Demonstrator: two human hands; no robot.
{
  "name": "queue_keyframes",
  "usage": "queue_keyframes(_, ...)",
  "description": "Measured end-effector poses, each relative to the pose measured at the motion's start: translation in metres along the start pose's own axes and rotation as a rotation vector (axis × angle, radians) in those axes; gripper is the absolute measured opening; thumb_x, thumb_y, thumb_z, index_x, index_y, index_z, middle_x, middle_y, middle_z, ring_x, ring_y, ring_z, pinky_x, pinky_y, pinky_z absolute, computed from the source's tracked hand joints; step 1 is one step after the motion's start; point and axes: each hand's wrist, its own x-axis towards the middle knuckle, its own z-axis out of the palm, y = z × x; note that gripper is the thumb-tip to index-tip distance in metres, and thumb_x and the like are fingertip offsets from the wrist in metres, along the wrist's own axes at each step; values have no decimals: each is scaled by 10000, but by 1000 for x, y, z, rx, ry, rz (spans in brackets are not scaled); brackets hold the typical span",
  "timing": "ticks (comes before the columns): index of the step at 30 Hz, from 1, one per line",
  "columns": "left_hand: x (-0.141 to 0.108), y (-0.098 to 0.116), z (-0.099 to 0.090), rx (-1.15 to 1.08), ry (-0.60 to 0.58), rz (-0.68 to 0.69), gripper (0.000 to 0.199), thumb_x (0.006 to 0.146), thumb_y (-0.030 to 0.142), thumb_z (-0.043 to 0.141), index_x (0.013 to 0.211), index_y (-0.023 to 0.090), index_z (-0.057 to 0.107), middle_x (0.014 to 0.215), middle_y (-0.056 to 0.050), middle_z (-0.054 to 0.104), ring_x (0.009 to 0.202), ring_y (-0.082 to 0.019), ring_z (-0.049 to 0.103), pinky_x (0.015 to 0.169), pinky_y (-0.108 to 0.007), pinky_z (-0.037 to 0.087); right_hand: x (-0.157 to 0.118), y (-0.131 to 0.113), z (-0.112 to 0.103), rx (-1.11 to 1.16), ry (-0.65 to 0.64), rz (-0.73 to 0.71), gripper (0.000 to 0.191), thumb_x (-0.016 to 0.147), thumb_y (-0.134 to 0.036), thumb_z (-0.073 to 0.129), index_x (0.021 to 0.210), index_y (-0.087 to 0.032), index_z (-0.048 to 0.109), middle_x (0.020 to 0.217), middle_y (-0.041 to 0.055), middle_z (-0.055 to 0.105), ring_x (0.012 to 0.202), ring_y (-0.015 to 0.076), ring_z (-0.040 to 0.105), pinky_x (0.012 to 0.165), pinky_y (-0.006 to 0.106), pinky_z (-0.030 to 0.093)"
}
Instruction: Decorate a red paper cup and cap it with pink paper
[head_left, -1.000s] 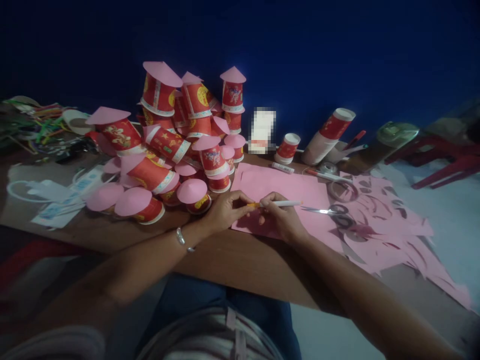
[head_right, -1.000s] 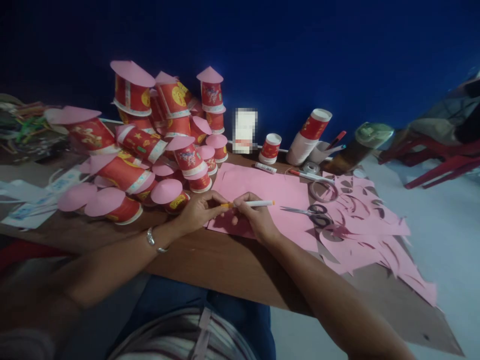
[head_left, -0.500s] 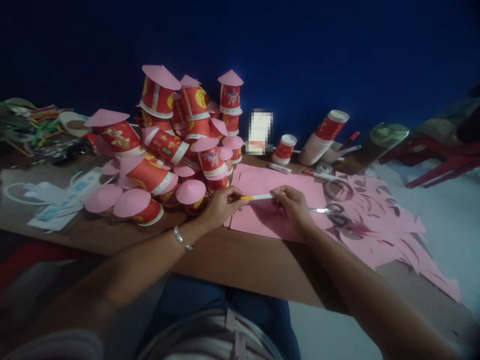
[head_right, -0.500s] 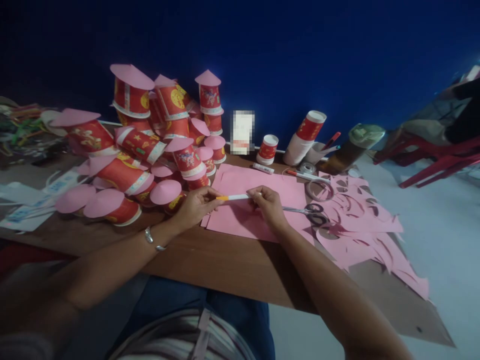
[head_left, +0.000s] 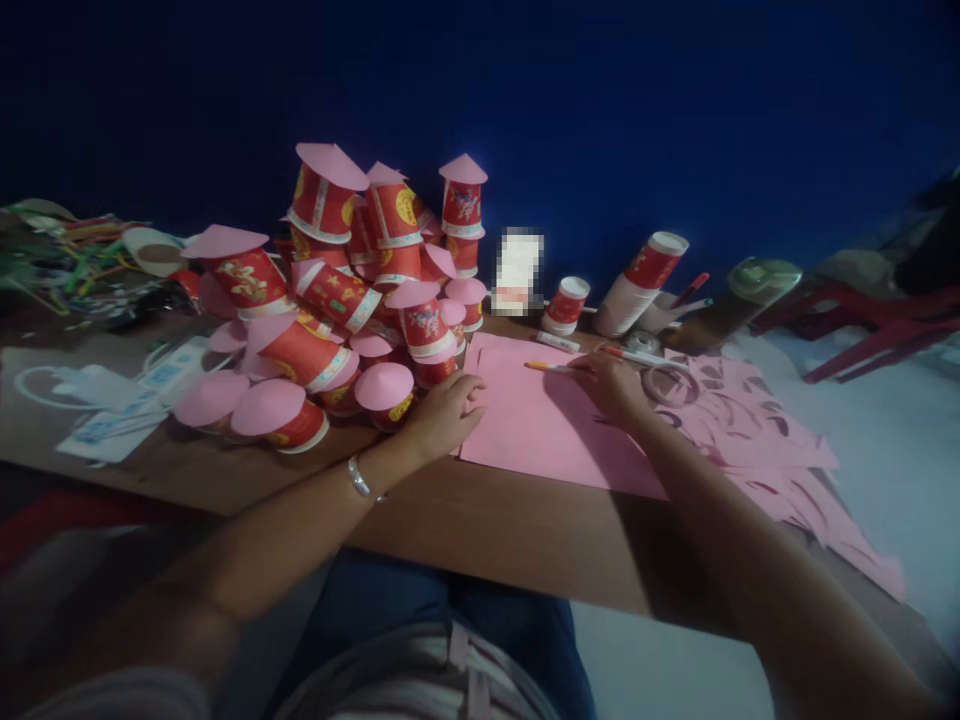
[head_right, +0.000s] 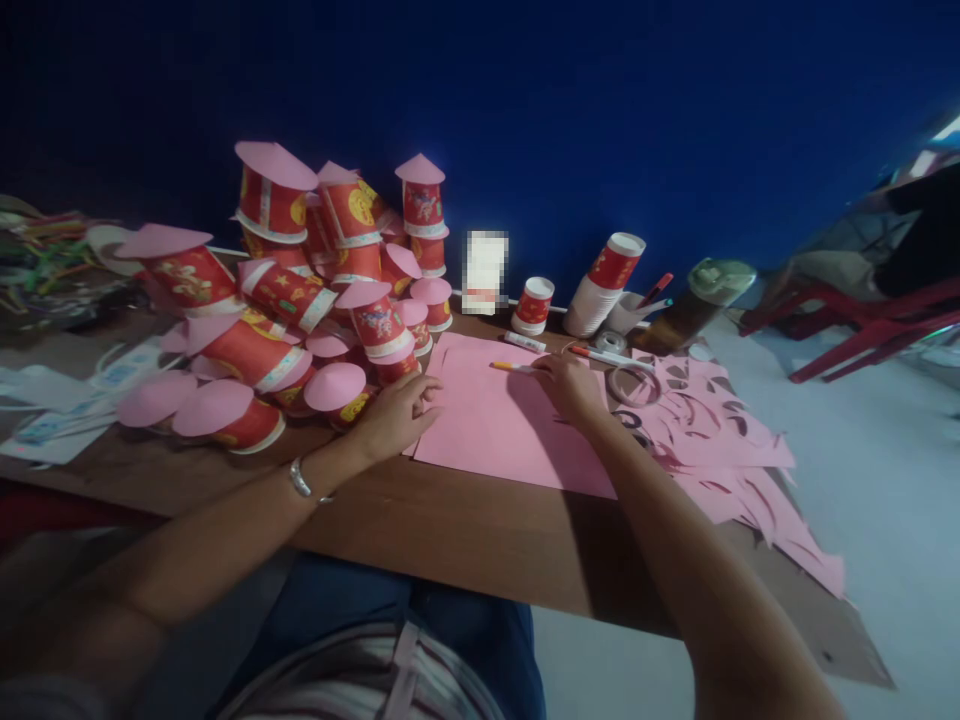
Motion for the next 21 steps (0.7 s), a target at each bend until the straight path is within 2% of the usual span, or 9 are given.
queue_keyframes(3,-3,8,-2,211,-72,-28,253,902,236,669,1148,194,629,1116,-68,664,986,-206,678,861,-351,563,11,10,4,-49,41,10,227,962,-272,591,1066,-170,766,1106,133,759,1053,293,669,862,365,497)
queue_keyframes(6,-4,14,-4,410,-144,-90,346,939,338,640,1246,189,587,1228,-107,640,1071,-271,678,875,-400,559,16,10,7,-94,87,15,257,953,-204,566,1108,-118,753,1174,177,728,1124,323,629,945,402,473)
queue_keyframes(9,-3,17,-5,501,-174,-143,461,956,436,607,1322,166,531,1311,-150,605,1112,-312,669,894,-432,548,7,2,5,-187,127,-37,284,962,-199,552,1161,-101,728,1194,188,710,1106,317,621,918,391,471)
queue_keyframes(11,-3,16,-6,502,-181,-154,501,956,463,601,1335,150,506,1314,-167,609,1157,-326,650,922,-438,534,-7,-6,-1,-245,76,-129,275,994,-240,530,1145,-128,731,1149,163,724,1052,287,633,844,354,474)
queue_keyframes(14,-2,14,-4,473,-171,-150,512,930,467,636,1309,149,505,1268,-173,640,1152,-326,647,907,-422,529,-32,-15,-15,-367,-58,-173,264,1009,-263,514,1013,-148,752,1084,148,739,996,273,641,780,340,461)
queue_keyframes(17,-2,9,-2,422,-150,-121,479,890,449,691,1241,162,537,1211,-171,667,1088,-318,666,852,-399,532,-53,-14,-29,-456,-171,-149,250,994,-243,531,943,-130,749,1018,152,744,933,277,656,768,361,466)
queue_keyframes(21,-1,3,0,356,-109,-100,423,863,370,712,1207,176,558,1111,-125,702,991,-295,690,808,-383,529,-72,-3,-41,-466,-210,-128,223,973,-171,531,918,-135,744,940,147,736,914,269,671,738,347,483)
